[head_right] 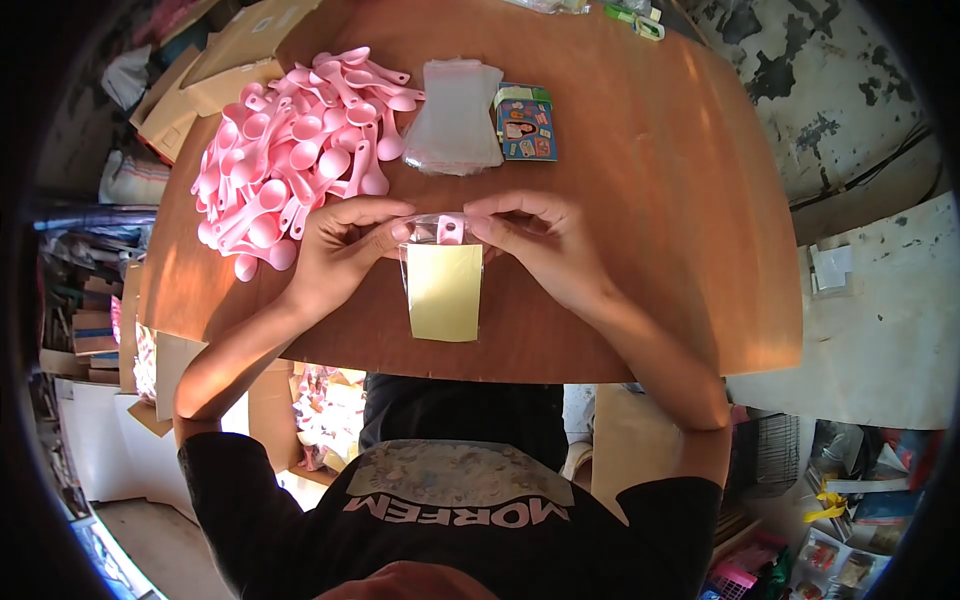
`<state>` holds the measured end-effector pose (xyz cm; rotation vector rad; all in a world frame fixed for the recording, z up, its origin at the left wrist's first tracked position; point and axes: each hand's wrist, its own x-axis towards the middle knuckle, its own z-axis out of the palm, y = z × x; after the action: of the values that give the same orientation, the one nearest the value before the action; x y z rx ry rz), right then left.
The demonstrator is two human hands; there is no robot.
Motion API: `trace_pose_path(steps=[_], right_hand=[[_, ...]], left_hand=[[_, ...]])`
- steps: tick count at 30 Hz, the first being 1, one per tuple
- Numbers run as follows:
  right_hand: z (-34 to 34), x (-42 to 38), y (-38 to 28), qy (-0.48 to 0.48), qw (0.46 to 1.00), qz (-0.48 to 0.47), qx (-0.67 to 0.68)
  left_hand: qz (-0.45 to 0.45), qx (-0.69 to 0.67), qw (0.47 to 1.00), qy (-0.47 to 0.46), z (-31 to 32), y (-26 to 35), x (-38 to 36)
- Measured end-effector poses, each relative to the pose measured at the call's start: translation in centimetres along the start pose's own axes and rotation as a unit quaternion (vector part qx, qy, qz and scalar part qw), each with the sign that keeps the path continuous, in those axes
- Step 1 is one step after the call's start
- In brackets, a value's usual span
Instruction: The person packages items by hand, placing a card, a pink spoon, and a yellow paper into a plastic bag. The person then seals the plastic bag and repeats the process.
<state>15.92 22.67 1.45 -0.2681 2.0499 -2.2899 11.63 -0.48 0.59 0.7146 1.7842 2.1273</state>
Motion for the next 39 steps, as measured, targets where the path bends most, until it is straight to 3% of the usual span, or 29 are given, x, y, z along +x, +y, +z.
trace_pose_path(steps=[6,14,21,24,26,29,33,35,36,37,39], right_hand=[[-0.9,0.0,0.6,-0.028,0.999,-0.008,-0.04],[-0.9,0.2,1.2,-0.065,0.993,-0.086,-0.051],[-0.8,0.0,0.1,-0.11,0.98,-0.121,-0.112],[-0.3,0.0,0.8,-0.08,0.988,-0.113,-0.066],[-0.3,0.1,1.0,-0.089,0.978,-0.146,-0.118],[0.1,-0.5,1.3,-0.071,0.989,-0.104,-0.08],[0.8,-0.7,1.6,-0.071,0.988,-0.12,-0.074],[1.0,-0.8,1.9,-0.058,0.98,-0.164,-0.093],[1.1,-1.0,2.0,-0.066,0.98,-0.163,-0.091],[1.2,-1.1,2.0,-0.069,0.98,-0.164,-0.092],[1.5,-1.4,2.2,-0.09,0.979,-0.163,-0.083]], left_hand=[[0.027,0.061,0.997,-0.04,-0.6,-0.6,0.0],[0.055,0.114,0.991,-0.044,-0.7,-0.7,-0.2],[0.015,0.031,0.999,-0.026,-0.5,-0.6,-0.4],[0.071,0.144,0.987,-0.03,-0.4,-1.1,-0.3],[0.061,0.105,0.993,-0.008,0.1,-1.1,-0.2],[0.015,0.073,0.997,-0.002,-0.2,-1.5,-0.1],[0.019,0.06,0.998,0.002,-0.3,-0.6,0.1],[0.001,-0.01,0.998,-0.059,0.0,0.9,0.0],[-0.043,0.17,0.98,-0.09,-0.5,1.7,-0.1],[-0.06,0.129,0.986,-0.089,-0.4,0.9,-0.2],[-0.059,0.186,0.975,-0.103,-0.9,1.7,-0.9]])
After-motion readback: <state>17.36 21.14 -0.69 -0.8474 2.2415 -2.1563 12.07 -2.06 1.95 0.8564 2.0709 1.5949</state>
